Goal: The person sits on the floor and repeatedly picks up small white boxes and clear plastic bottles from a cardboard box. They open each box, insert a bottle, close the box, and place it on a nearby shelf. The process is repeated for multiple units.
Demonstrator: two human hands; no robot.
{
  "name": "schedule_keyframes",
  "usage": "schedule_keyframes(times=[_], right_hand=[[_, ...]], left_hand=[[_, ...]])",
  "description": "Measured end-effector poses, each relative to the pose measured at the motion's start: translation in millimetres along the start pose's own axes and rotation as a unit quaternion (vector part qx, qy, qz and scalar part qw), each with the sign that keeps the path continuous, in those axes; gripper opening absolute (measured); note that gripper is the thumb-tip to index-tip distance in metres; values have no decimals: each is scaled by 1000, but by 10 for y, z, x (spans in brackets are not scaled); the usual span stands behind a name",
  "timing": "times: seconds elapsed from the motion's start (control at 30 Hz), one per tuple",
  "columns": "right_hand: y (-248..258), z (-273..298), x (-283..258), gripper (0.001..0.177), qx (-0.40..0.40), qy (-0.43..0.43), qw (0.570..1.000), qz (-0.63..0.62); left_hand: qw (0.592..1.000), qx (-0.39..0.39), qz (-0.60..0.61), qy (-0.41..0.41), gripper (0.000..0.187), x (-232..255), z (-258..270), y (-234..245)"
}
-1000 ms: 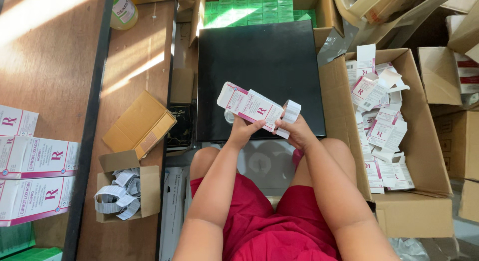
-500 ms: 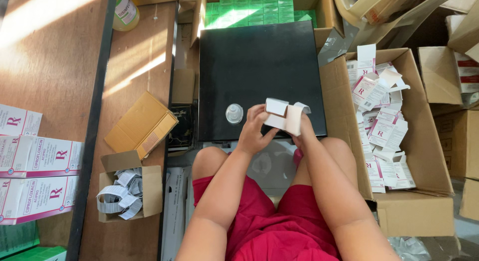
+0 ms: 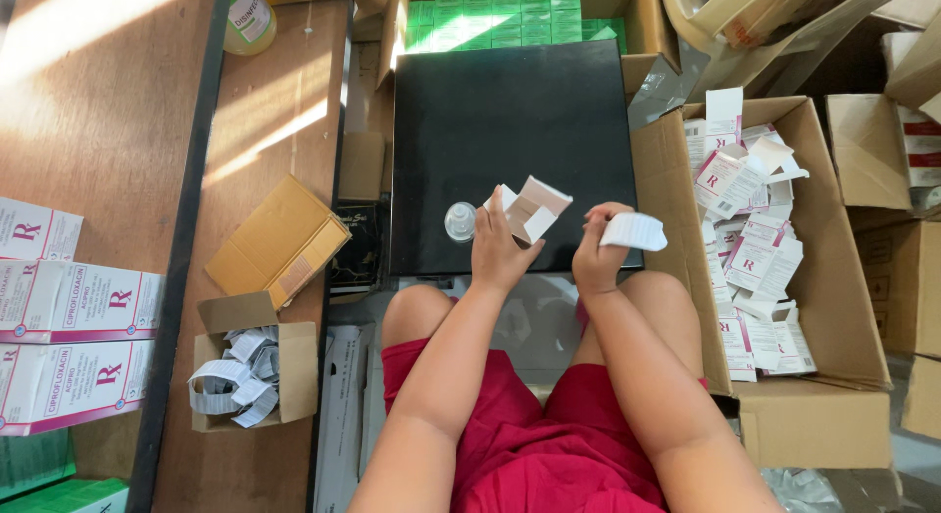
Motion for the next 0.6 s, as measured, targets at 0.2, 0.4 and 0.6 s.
schedule_keyframes(times=[0.2, 0.4, 0.6], right_hand=[[-320, 111, -824, 38, -292, 186, 927, 142], [-548, 161, -962, 35, -323, 143, 887, 297], [-481, 65, -887, 39, -309, 161, 860, 373]], left_hand=[[990, -67, 15, 124, 121, -38, 33, -136], [953, 29, -288, -96, 91, -28, 25, -218], [995, -18, 82, 45, 111, -134, 90, -102]])
Point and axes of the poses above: each hand's wrist, its own z-axis away from the middle knuckle, its own y-axis out of the back of the hand, x = y × z, the point moved 4 cm from there along -z, towards the middle knuckle, and after that the axes turned 6 degrees about -z, right-handed, at the moved point
